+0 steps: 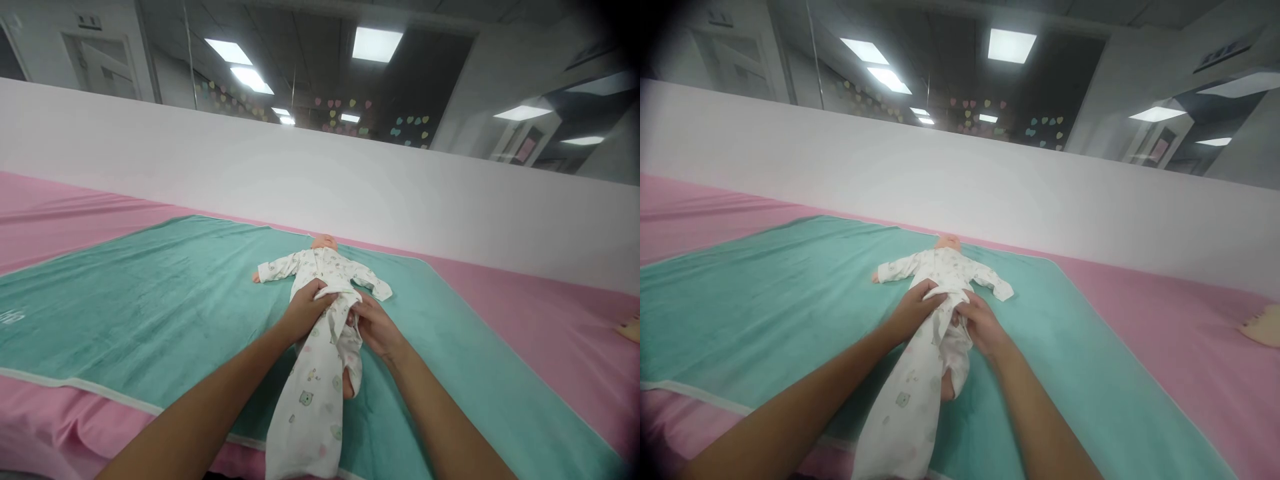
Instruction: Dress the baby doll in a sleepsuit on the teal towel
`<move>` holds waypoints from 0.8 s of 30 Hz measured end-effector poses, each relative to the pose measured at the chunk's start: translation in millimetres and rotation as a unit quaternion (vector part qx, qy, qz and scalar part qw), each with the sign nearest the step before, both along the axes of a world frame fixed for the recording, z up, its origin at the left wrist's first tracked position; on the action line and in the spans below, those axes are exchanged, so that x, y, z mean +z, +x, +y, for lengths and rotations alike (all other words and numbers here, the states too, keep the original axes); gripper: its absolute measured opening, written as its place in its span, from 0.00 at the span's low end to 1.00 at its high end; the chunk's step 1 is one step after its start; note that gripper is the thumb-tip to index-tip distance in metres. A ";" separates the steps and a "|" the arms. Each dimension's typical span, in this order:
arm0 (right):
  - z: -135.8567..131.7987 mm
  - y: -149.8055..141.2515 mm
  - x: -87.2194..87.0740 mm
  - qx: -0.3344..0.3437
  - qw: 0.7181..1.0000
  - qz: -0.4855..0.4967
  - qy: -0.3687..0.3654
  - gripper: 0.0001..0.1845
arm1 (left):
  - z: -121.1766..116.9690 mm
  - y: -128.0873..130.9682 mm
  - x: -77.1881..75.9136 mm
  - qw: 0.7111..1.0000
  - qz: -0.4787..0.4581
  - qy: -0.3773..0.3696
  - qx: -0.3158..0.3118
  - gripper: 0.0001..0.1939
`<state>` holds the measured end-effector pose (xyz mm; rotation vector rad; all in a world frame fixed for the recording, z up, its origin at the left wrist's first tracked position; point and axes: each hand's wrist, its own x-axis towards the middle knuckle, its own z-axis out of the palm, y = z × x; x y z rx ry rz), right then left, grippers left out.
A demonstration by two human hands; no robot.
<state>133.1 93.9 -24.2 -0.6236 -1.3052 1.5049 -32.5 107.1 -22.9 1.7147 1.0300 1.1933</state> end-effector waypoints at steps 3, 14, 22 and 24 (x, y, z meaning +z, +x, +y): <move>-3.2 -1.6 1.9 0.020 0.993 -0.112 0.019 0.17 | -0.1 1.0 -0.5 0.999 -0.020 0.002 0.031 0.11; 2.7 -11.7 -2.9 -0.144 0.987 -0.045 -0.063 0.09 | 0.8 -14.3 10.1 0.975 -0.082 -0.145 -0.144 0.15; 10.2 2.4 -13.9 -0.103 0.988 0.088 -0.077 0.09 | -1.7 -14.0 15.0 0.963 0.173 -0.013 -0.205 0.14; 6.9 3.1 -11.5 -0.080 0.995 0.033 -0.052 0.09 | -2.4 -14.7 14.3 0.966 0.156 -0.022 -0.204 0.11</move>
